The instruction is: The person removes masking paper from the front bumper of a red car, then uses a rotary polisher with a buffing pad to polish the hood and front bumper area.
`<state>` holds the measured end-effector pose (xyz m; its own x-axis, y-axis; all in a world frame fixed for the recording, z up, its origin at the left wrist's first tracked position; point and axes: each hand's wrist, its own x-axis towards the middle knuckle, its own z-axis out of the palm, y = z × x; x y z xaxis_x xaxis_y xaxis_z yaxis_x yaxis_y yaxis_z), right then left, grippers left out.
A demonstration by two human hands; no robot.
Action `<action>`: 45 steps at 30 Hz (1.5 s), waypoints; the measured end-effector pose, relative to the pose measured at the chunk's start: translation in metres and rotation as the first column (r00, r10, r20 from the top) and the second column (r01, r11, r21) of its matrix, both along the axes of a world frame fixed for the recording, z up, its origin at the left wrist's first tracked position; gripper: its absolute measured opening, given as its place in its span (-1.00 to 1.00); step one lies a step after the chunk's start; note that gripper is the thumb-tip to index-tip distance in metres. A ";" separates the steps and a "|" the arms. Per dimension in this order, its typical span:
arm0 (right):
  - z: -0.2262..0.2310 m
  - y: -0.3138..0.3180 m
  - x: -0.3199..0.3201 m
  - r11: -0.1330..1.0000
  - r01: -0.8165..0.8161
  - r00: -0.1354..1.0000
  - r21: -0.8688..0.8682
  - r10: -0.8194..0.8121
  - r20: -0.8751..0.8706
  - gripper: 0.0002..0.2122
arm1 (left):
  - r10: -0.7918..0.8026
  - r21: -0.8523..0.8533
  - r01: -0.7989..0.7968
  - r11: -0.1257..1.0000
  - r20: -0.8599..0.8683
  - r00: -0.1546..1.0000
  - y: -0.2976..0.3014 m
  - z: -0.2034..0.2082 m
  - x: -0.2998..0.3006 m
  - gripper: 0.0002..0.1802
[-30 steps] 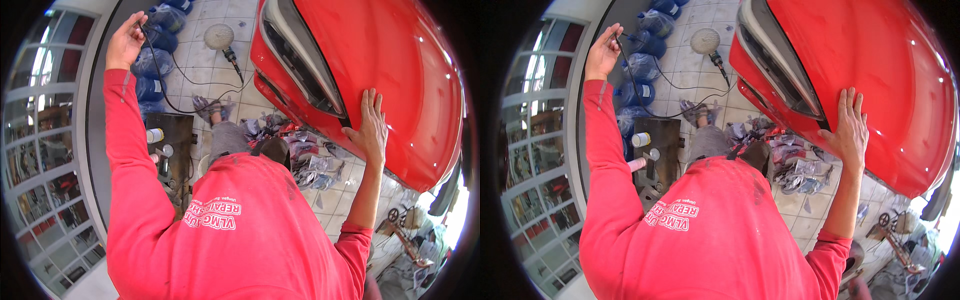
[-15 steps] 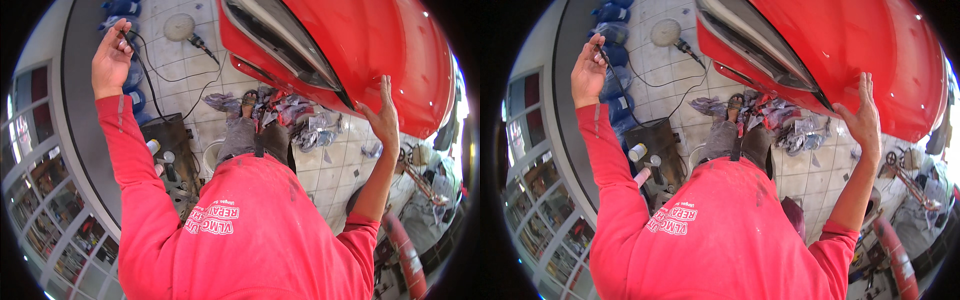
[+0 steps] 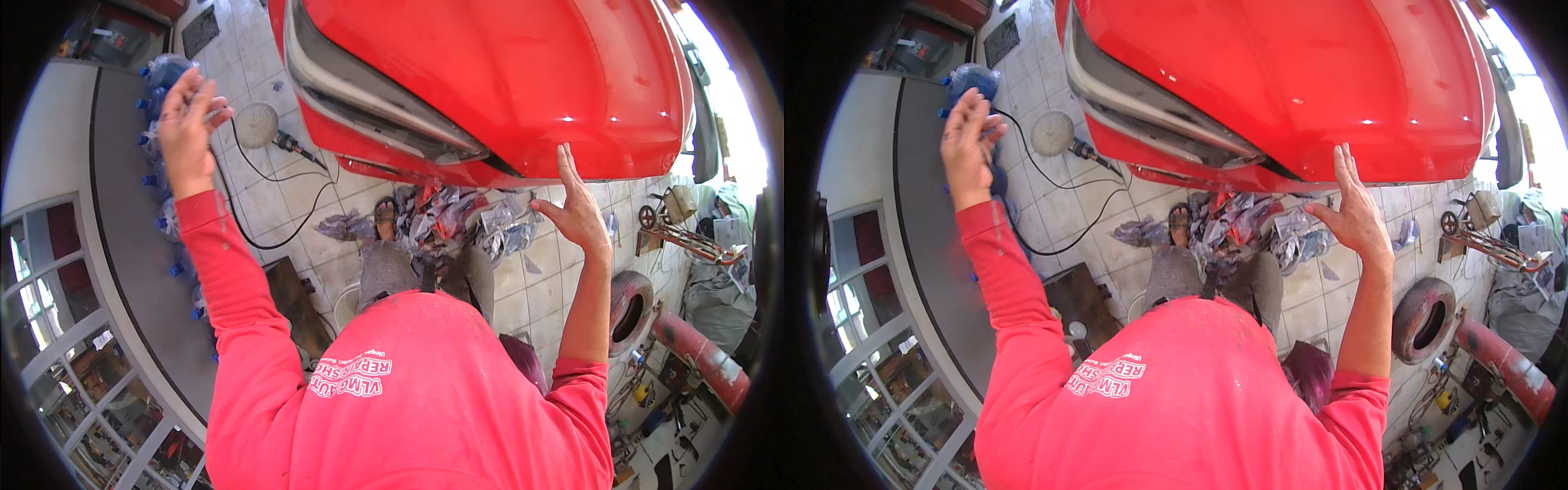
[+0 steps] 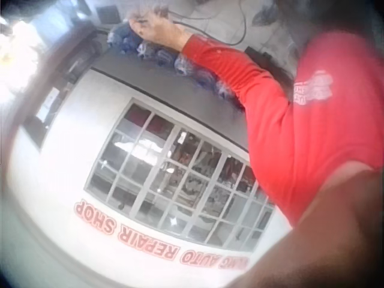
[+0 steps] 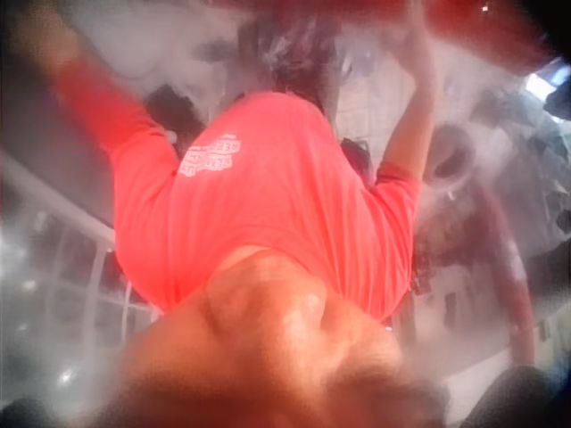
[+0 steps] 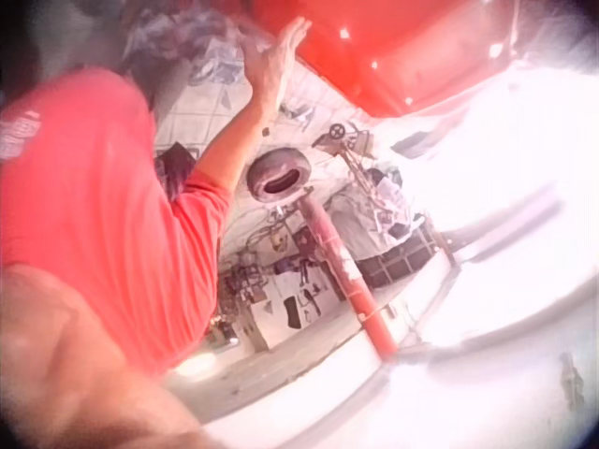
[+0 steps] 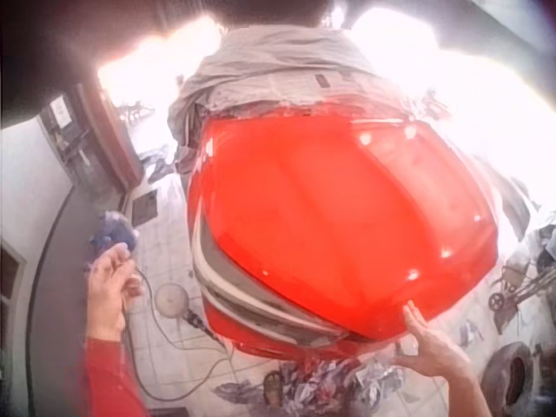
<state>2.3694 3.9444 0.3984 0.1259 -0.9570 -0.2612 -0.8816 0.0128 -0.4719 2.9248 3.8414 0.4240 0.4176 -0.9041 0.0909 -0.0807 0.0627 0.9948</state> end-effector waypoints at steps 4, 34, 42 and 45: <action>-0.010 0.014 -0.063 0.993 0.064 0.996 -0.094 -0.070 -0.056 0.05 | -0.021 0.074 0.024 0.997 -0.037 0.999 0.003 -0.016 -0.054 -0.49; -0.056 -0.104 -0.185 0.959 -0.168 0.882 -0.228 0.043 -0.469 0.23 | 0.187 0.140 -0.169 0.976 -0.132 0.973 0.224 -0.006 -0.229 -0.56; -0.067 -0.098 -0.171 0.954 -0.206 0.820 -0.218 0.047 -0.570 0.40 | 0.163 0.078 -0.148 0.986 -0.244 0.956 0.226 -0.072 -0.177 -0.63; -0.073 -0.104 -0.185 0.952 -0.217 0.818 -0.216 0.057 -0.572 0.42 | 0.196 0.044 -0.191 0.981 -0.253 0.948 0.248 -0.068 -0.164 -0.59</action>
<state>2.1842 3.8403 0.3258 0.1721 -0.9825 -0.0718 -0.9752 -0.1802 0.1281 2.7611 4.0895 0.3559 0.5915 -0.8042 -0.0573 0.1667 0.0524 0.9846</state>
